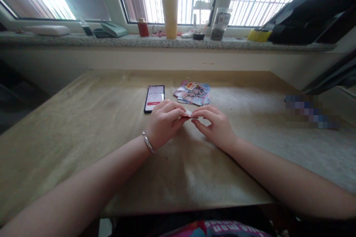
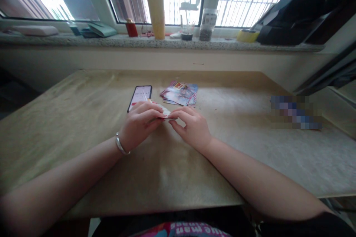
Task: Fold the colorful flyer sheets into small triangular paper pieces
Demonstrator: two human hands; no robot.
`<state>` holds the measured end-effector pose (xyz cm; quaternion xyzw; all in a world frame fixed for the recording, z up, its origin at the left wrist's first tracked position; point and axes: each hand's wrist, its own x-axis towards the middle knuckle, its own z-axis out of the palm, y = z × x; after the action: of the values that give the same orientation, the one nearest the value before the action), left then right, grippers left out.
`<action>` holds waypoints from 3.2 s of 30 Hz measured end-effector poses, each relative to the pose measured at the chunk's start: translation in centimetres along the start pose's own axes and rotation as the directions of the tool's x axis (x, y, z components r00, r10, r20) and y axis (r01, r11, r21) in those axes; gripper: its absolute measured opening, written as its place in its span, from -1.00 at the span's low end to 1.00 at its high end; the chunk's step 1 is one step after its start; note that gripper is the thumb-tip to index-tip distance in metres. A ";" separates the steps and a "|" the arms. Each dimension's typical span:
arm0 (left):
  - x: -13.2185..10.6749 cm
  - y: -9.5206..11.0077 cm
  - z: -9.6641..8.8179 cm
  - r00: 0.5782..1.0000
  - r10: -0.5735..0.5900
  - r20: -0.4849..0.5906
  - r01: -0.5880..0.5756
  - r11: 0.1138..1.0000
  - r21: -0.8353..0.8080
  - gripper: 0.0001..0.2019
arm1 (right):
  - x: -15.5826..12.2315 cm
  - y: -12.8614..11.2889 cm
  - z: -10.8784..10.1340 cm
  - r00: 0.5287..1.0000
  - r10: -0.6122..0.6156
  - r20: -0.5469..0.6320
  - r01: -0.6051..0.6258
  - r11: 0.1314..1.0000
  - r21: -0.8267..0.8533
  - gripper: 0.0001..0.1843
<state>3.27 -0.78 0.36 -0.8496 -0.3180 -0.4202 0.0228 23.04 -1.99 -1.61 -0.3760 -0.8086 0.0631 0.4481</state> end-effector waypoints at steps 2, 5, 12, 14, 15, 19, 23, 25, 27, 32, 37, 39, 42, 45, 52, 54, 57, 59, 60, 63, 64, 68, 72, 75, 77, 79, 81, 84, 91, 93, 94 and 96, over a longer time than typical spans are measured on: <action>0.6 0.1 0.1 0.998 -0.056 -0.039 0.051 0.991 -0.125 -0.85 | 0.4 -0.1 -0.3 0.999 0.041 -0.024 -0.041 0.999 0.020 -0.89; 1.3 0.2 0.8 0.984 -0.173 -0.045 0.147 0.924 -0.353 -0.84 | 1.4 -0.4 -0.8 0.996 0.050 -0.067 -0.046 0.997 0.058 -0.90; 0.8 -0.2 2.4 0.954 -0.289 -0.082 0.218 0.853 -0.475 -0.85 | 2.4 -0.9 -1.3 0.991 0.021 -0.134 -0.017 0.999 0.028 -0.96; 0.4 -0.2 2.2 0.963 -0.252 -0.094 0.200 0.906 -0.373 -0.88 | 2.1 -0.8 -1.2 0.992 0.002 -0.124 0.000 1.000 0.012 -0.96; 0.3 -0.2 1.9 0.969 -0.229 -0.095 0.187 0.928 -0.323 -0.90 | 1.9 -0.8 -1.1 0.993 -0.008 -0.120 0.008 1.000 0.002 -0.96; 0.2 0.5 0.9 0.984 -0.137 -0.112 0.107 0.965 -0.241 -0.90 | 1.5 -1.0 -1.1 0.994 -0.026 -0.102 0.022 0.999 -0.041 -0.96; 0.1 1.2 0.3 0.986 -0.091 -0.141 0.059 0.974 -0.218 -0.92 | 1.4 -1.3 -1.4 0.993 -0.039 -0.114 0.032 0.997 -0.069 -0.95; 0.1 1.2 0.1 0.987 -0.076 -0.144 0.040 0.971 -0.238 -0.93 | 1.4 -1.5 -1.5 0.991 -0.060 -0.123 0.052 0.996 -0.069 -0.96; 0.0 1.0 0.1 0.987 -0.074 -0.140 0.034 0.963 -0.268 -0.93 | 1.4 -1.6 -1.6 0.989 -0.079 -0.128 0.071 0.995 -0.065 -0.96; -0.1 0.5 0.2 0.989 -0.067 -0.130 0.024 0.950 -0.312 -0.92 | 1.2 -1.5 -1.6 0.985 -0.097 -0.144 0.094 0.995 -0.028 -0.97; 0.1 0.8 0.1 0.991 -0.061 -0.123 0.023 0.958 -0.286 -0.95 | 1.0 -1.1 -1.3 0.982 -0.107 -0.154 0.108 0.994 -0.004 -0.94; 0.2 0.8 0.1 0.991 -0.063 -0.114 0.034 0.969 -0.244 -0.98 | 0.9 -1.1 -1.1 0.983 -0.114 -0.142 0.116 0.993 0.005 -0.93; 0.2 0.6 0.0 0.994 -0.041 -0.097 0.021 0.978 -0.206 -0.97 | 0.9 -1.1 -0.9 0.983 -0.123 -0.137 0.127 0.992 0.020 -0.94; 0.1 0.2 -0.1 0.994 -0.029 -0.106 0.006 0.977 -0.212 -0.96 | 0.9 -1.1 -0.8 0.983 -0.106 -0.150 0.114 0.992 0.047 -0.93; -0.1 -0.1 0.0 0.990 -0.057 -0.126 0.023 0.966 -0.257 -0.97 | 0.9 -0.9 -0.8 0.986 -0.037 -0.165 0.055 0.993 0.108 -0.92; -0.2 -0.2 0.1 0.990 -0.077 -0.120 0.041 0.961 -0.274 -0.96 | 0.9 -0.7 -0.8 0.986 -0.040 -0.162 0.058 0.993 0.107 -0.93; -0.2 -0.2 0.1 0.989 -0.095 -0.114 0.058 0.955 -0.292 -0.96 | 0.9 -0.6 -0.6 0.982 -0.029 -0.187 0.051 0.992 0.115 -0.94; -0.2 -0.2 0.1 0.989 -0.097 -0.110 0.060 0.952 -0.300 -0.96 | 0.8 -0.4 -0.5 0.980 -0.020 -0.197 0.044 0.991 0.123 -0.94; -0.2 -0.3 0.1 0.989 -0.097 -0.113 0.059 0.952 -0.302 -0.96 | 0.7 -0.4 -0.5 0.980 -0.011 -0.198 0.037 0.991 0.129 -0.94; -0.3 -0.5 0.2 0.988 -0.090 -0.123 0.048 0.950 -0.309 -0.96 | 0.6 -0.2 -0.4 0.981 0.041 -0.192 -0.010 0.987 0.158 -0.91; -0.3 -0.5 0.2 0.988 -0.088 -0.124 0.045 0.949 -0.311 -0.97 | 0.5 -0.1 -0.4 0.980 0.056 -0.193 -0.024 0.986 0.168 -0.90; -0.4 -0.7 0.2 0.990 -0.083 -0.117 0.045 0.953 -0.300 -0.99 | 0.6 -0.1 -0.5 0.976 0.047 -0.210 -0.015 0.988 0.151 -0.92; -0.2 -0.5 0.2 0.991 -0.071 -0.110 0.046 0.977 -0.210 -0.97 | 0.8 -0.4 -0.8 0.978 -0.029 -0.204 0.045 0.996 0.075 -0.92; -0.2 -0.3 0.2 0.993 -0.044 -0.111 0.027 0.989 -0.148 -0.96 | 0.8 -0.6 -0.9 0.980 -0.086 -0.179 0.096 0.994 0.050 -0.92; -0.2 -0.3 0.3 0.993 -0.033 -0.114 0.017 0.991 -0.134 -0.94 | 0.8 -0.7 -0.9 0.980 -0.099 -0.174 0.110 0.993 0.050 -0.92; -0.2 -0.3 0.3 0.993 -0.034 -0.111 0.019 0.991 -0.130 -0.92 | 0.7 -0.7 -0.8 0.980 -0.089 -0.176 0.100 0.993 0.057 -0.92; -0.3 -0.4 0.3 0.993 -0.038 -0.109 0.024 0.992 -0.125 -0.92 | 0.7 -0.7 -0.8 0.981 -0.061 -0.182 0.074 0.995 0.068 -0.91; -0.3 -0.5 0.4 0.994 -0.032 -0.108 0.022 0.996 -0.087 -0.92 | 0.8 -0.5 -0.7 0.983 -0.054 -0.178 0.068 0.995 0.073 -0.92; -0.2 -0.1 0.7 0.991 0.035 -0.131 -0.035 0.999 0.008 -0.96 | 0.9 -0.8 -0.8 0.984 -0.113 -0.136 0.119 0.992 0.039 -0.92; -0.2 0.0 0.8 0.991 0.005 -0.132 -0.006 1.000 -0.009 -0.93 | 0.9 -0.8 -0.6 0.985 -0.112 -0.135 0.119 0.992 0.043 -0.93; -0.2 0.0 0.9 0.991 -0.009 -0.131 0.007 1.000 -0.016 -0.92 | 0.9 -0.7 -0.6 0.984 -0.108 -0.140 0.115 0.992 0.046 -0.93; -0.2 0.0 1.0 0.991 -0.023 -0.128 0.021 1.000 -0.016 -0.91 | 0.8 -0.7 -0.4 0.984 -0.096 -0.150 0.105 0.993 0.051 -0.93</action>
<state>3.91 -0.59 -0.44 -0.8174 -0.3221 -0.4765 0.0324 22.72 -1.99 -0.52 -0.3250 -0.7892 0.0363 0.5199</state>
